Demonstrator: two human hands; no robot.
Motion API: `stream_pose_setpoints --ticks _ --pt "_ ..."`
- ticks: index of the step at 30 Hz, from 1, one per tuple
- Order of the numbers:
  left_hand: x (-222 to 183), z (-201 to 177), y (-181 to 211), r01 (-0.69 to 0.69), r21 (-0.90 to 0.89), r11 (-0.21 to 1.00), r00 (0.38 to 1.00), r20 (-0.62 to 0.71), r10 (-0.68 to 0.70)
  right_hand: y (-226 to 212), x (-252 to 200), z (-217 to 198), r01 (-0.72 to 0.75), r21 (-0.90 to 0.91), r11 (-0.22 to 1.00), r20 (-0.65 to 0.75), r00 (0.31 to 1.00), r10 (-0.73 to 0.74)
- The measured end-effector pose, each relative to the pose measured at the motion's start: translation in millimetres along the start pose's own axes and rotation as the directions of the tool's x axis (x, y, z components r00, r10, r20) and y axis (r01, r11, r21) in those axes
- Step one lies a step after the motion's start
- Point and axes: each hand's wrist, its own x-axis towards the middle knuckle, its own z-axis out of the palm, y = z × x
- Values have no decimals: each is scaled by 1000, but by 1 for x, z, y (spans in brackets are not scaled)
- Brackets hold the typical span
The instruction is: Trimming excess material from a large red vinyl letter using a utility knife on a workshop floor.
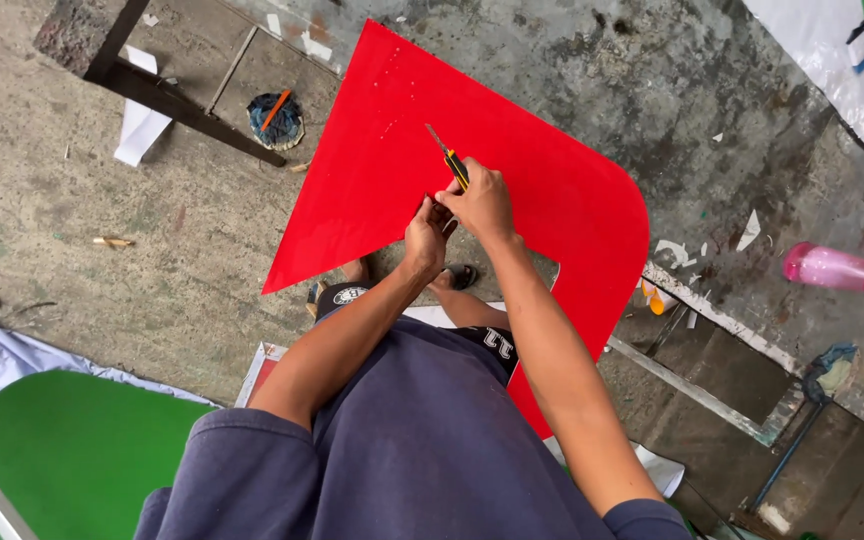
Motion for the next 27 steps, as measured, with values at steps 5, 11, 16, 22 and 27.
stream_pose_setpoints --ticks 5,11,16,22,27 --pt "-14 7 14 -20 -36 999 999 45 22 -14 5 11 -41 -14 999 -17 999 41" --pt "4 -11 -3 -9 -74 997 999 48 13 -16 -1 5 -91 35 995 -48 994 93" --pt "28 -31 -20 -4 -86 996 999 40 7 -20 3 10 -93 20 995 -59 994 94" --pt "32 -29 -21 14 -153 988 1000 6 -13 13 -22 -3 -88 46 995 -99 991 92" --pt "45 -42 -31 15 -150 989 1000 -25 -19 71 -56 -36 -148 80 986 -140 977 158"
